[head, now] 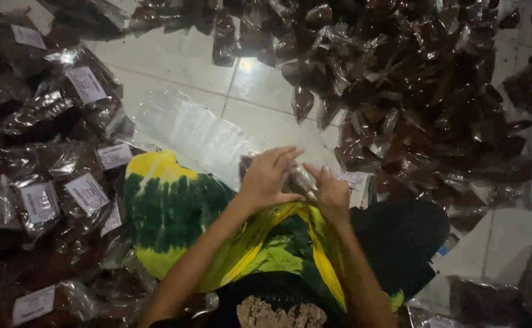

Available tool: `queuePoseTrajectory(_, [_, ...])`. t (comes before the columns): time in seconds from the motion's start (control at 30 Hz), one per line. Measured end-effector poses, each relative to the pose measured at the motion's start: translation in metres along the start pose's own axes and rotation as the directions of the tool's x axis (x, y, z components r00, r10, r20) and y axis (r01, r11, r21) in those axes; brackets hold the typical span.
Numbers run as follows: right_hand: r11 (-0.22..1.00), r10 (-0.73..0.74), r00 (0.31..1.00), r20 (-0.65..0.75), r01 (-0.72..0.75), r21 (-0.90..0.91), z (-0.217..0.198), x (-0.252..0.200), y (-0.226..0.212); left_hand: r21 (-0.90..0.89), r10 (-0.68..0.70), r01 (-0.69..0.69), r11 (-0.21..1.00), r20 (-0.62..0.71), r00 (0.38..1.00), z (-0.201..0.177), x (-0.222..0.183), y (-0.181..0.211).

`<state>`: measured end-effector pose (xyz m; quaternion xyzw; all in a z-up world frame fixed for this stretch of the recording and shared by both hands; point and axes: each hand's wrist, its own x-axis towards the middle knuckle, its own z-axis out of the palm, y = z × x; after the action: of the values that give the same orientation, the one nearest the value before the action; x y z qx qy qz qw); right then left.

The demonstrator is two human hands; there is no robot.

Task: Applying labels to small individual bags of bread and then placing the labeled bags into a larger plastic bag for bulk packaging.

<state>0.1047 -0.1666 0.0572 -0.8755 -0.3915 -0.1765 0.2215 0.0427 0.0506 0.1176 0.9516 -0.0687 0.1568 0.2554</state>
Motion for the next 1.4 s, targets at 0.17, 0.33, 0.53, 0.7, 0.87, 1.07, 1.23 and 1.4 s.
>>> queuePoseTrajectory(0.17, [0.907,0.033,0.969,0.244,-0.132,0.401,-0.105,0.019,0.019,-0.518,0.115,-0.066,0.853,0.064,0.991,0.003,0.015,0.024])
queuePoseTrajectory(0.33, [0.48,0.714,0.693,-0.098,-0.383,0.789,-0.195,0.09,-0.02,-0.721,0.05,0.061,0.69,0.132,0.99,-0.004,0.022,0.039])
queuePoseTrajectory(0.53, [0.893,0.149,0.909,0.39,-0.292,0.341,-0.186,0.064,-0.002,-0.732,-0.06,0.145,0.666,0.141,0.988,0.049,0.009,0.021])
queuePoseTrajectory(0.7, [0.732,0.491,0.772,0.404,-0.617,0.288,-0.189,0.055,-0.024,-0.781,-0.049,0.179,0.599,0.187,0.981,0.06,-0.013,0.027])
queuePoseTrajectory(0.87, [0.852,0.272,0.855,0.443,-0.428,0.303,-0.206,0.019,0.02,-0.737,-0.036,0.091,0.669,0.09,0.995,0.078,-0.023,0.035])
queuePoseTrajectory(1.07, [0.968,0.245,0.788,0.565,-0.231,-0.098,-0.204,0.029,-0.006,-0.653,-0.068,0.089,0.752,0.058,0.996,0.053,-0.026,0.056])
queuePoseTrajectory(1.23, [0.328,0.568,0.326,0.756,-0.932,0.155,-0.163,-0.004,0.029,-0.558,-0.12,0.138,0.818,0.069,0.99,0.039,-0.031,0.057])
queuePoseTrajectory(1.4, [0.287,0.268,0.619,0.739,-0.783,0.551,-0.174,0.024,-0.008,-0.707,0.11,0.108,0.699,0.256,0.96,-0.052,-0.001,0.084])
